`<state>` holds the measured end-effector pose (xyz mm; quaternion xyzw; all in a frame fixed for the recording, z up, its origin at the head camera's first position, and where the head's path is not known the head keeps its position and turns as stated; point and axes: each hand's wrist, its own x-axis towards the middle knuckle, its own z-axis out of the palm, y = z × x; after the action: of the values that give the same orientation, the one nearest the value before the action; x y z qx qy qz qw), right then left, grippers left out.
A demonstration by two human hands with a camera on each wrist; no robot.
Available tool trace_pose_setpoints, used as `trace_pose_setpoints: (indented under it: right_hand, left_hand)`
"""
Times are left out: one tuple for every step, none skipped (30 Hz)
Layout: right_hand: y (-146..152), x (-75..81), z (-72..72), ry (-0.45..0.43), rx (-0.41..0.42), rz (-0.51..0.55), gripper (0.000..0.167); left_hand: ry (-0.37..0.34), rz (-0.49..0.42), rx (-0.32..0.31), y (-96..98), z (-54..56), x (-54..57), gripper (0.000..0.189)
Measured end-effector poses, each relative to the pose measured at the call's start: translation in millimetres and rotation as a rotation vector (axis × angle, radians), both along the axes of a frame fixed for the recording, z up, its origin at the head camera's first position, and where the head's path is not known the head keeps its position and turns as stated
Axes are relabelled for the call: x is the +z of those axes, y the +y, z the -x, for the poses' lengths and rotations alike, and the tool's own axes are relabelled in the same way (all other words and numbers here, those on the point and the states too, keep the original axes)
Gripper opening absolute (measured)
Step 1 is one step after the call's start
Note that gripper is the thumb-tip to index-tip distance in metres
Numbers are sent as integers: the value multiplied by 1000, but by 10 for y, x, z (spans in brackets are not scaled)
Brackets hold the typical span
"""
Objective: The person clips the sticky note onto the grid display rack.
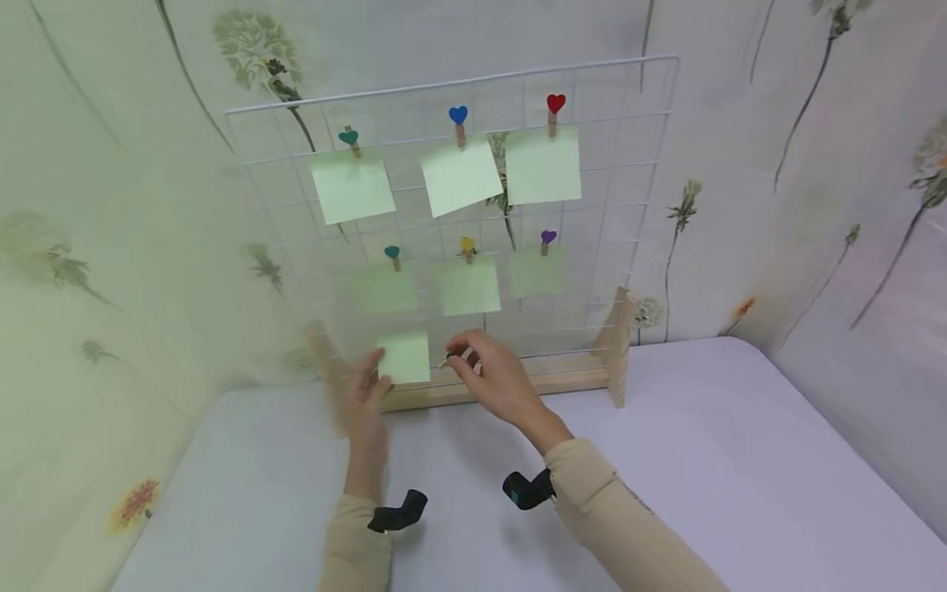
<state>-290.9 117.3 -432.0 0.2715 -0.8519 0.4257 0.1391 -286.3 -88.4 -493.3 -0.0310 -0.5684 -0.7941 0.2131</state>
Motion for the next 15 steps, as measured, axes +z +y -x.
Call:
trace_pose_setpoints:
  right_hand:
    - [4, 0, -4, 0, -7, 4, 19]
    - [8, 0, -8, 5, -15, 7, 19]
    - [11, -3, -11, 10, -23, 8, 18]
    - [11, -4, -10, 19, -31, 5, 18]
    - [7, -6, -8, 25, -34, 3, 18]
    - [1, -7, -5, 33, -32, 1, 19]
    - [-9, -8, 0, 39, -34, -3, 19]
    - [-19, -8, 7, 48, -33, -7, 20]
    - [-32, -8, 16, 52, -35, -9, 20]
    - [-46, -5, 25, 59, -36, -9, 20]
    - [-59, -2, 35, 66, -39, -8, 20]
    - [-72, 1, 45, 73, -40, -8, 20]
    - [-85, 5, 57, 79, -40, -7, 20]
    - [-98, 10, 69, 85, -37, -6, 21]
    - [-111, 16, 81, 88, -35, -5, 21]
  left_hand:
    - [0, 4, -15, 13, 4, 2, 41]
    - [3, 7, -29, 24, 9, -1, 41]
    - [3, 14, -39, 31, 16, -5, 40]
    - [3, 18, -44, 34, 21, -11, 40]
    - [-1, 17, -45, 33, 23, -18, 40]
    - [-3, 23, -40, 28, 24, -25, 40]
    - [-3, 25, -36, 20, 25, -35, 40]
    - [-6, 25, -32, 10, 29, -46, 39]
    - [-8, 24, -29, 1, 30, -52, 39]
    - [-7, 18, -27, -9, 33, -59, 40]
    - [-7, 13, -25, -19, 35, -64, 40]
    - [-4, 10, -24, -26, 38, -65, 41]
    - [-3, 5, -23, -34, 40, -66, 42]
    - [-2, 0, -21, -41, 42, -64, 42]
    - [-1, -3, -20, -47, 41, -61, 43]
